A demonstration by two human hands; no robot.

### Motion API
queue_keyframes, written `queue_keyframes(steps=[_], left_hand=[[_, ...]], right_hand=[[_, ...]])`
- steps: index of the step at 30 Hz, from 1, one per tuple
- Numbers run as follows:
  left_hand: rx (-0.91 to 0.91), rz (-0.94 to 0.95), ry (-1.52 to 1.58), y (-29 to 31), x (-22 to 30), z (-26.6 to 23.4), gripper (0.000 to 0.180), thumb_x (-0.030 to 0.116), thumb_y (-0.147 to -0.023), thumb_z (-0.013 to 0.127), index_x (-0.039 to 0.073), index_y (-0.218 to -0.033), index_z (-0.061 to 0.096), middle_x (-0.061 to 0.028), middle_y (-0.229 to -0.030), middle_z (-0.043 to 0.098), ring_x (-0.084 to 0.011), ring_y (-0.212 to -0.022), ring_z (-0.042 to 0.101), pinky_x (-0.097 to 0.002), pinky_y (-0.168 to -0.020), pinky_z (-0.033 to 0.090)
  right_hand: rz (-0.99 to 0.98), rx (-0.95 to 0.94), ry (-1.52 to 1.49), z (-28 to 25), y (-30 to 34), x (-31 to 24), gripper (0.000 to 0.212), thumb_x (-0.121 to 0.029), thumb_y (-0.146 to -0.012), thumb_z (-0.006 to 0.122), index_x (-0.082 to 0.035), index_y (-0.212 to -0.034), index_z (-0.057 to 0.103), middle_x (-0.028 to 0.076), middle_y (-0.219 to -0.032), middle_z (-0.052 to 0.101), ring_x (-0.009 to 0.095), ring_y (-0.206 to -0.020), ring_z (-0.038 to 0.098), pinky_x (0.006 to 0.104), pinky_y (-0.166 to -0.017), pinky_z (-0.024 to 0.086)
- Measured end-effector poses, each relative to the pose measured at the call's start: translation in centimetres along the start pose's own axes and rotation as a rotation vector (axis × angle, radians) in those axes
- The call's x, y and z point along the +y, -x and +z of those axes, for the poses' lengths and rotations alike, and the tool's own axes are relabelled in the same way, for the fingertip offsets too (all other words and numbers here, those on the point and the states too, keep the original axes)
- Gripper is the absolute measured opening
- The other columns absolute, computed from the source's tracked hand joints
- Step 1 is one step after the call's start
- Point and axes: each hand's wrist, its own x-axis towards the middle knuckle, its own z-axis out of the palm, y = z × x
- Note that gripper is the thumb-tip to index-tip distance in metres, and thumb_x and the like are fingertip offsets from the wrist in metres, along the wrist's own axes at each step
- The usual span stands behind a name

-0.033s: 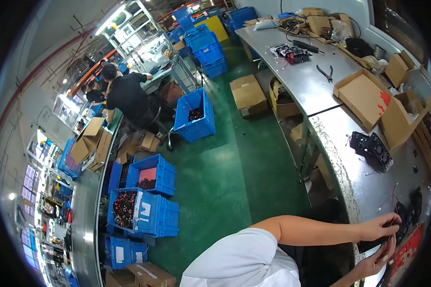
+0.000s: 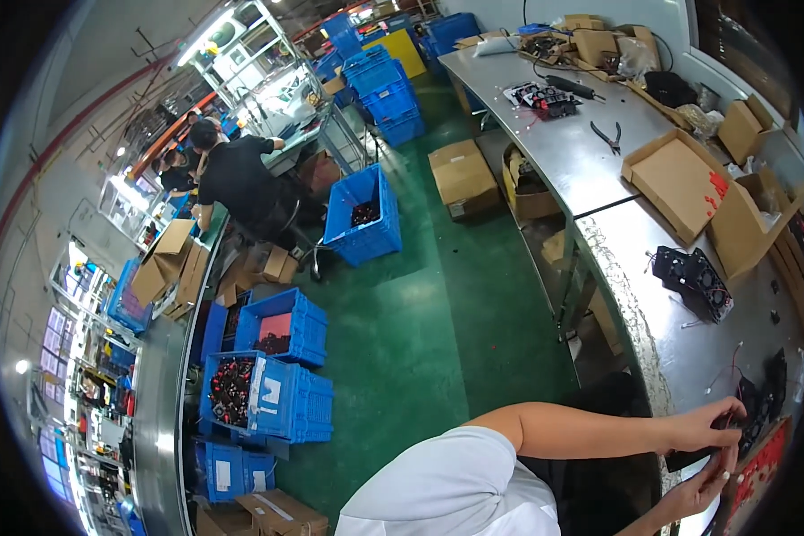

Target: Assembling small electronic fan components by connecting wires and housing parts using pliers.

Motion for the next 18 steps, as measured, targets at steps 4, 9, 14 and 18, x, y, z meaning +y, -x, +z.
queue_keyframes(steps=[4, 9, 14, 18], left_hand=[[-0.024, -0.104, 0.06, 0.8, -0.5, -1.1, 0.059, 0.015, -0.079, 0.077, 0.009, -0.127, 0.045, -0.006, -0.099, 0.053, -0.0169, -0.096, 0.049, -0.0306, -0.084, 0.042], [-0.103, -0.145, 0.225, 0.3, -3.2, -0.5, 0.059, 0.009, -0.077, 0.075, 0.013, -0.127, 0.045, -0.0048, -0.101, 0.053, -0.0156, -0.094, 0.05, -0.0281, -0.082, 0.042], [-0.036, -0.302, 0.26, 1.3, -2.8, -3.8, 0.069, 0.021, -0.088, 0.069, 0.007, -0.146, 0.036, -0.0098, -0.114, 0.063, -0.0137, -0.087, 0.058, -0.0292, -0.08, 0.049], [-0.103, -0.277, 0.476, 2.9, -1.6, -5.5, 0.064, 0.025, -0.088, 0.069, 0.002, -0.14, 0.04, -0.0164, -0.127, 0.057, -0.0285, -0.112, 0.061, -0.0392, -0.09, 0.055]], right_hand=[[0.391, 0.02, -0.531, -0.4, -0.1, -1.5, 0.035, -0.012, -0.103, 0.046, 0.007, -0.133, 0.049, 0.015, -0.138, 0.052, 0.023, -0.125, 0.053, 0.0321, -0.107, 0.041], [0.443, 0.069, -0.61, -3.2, 0.0, -1.4, 0.036, -0.012, -0.103, 0.045, 0.006, -0.134, 0.048, 0.015, -0.136, 0.052, 0.022, -0.126, 0.05, 0.0307, -0.108, 0.039], [0.591, 0.144, -0.442, -2.7, -0.5, -2.9, 0.034, -0.003, -0.089, 0.064, 0.003, -0.123, 0.06, 0.011, -0.117, 0.062, 0.017, -0.097, 0.062, 0.0285, -0.086, 0.049], [0.53, -0.018, -0.618, -1.5, -1.9, -5.4, 0.023, 0.005, -0.087, 0.063, 0.006, -0.11, 0.061, 0.008, -0.1, 0.062, 0.017, -0.092, 0.065, 0.0288, -0.082, 0.052]])
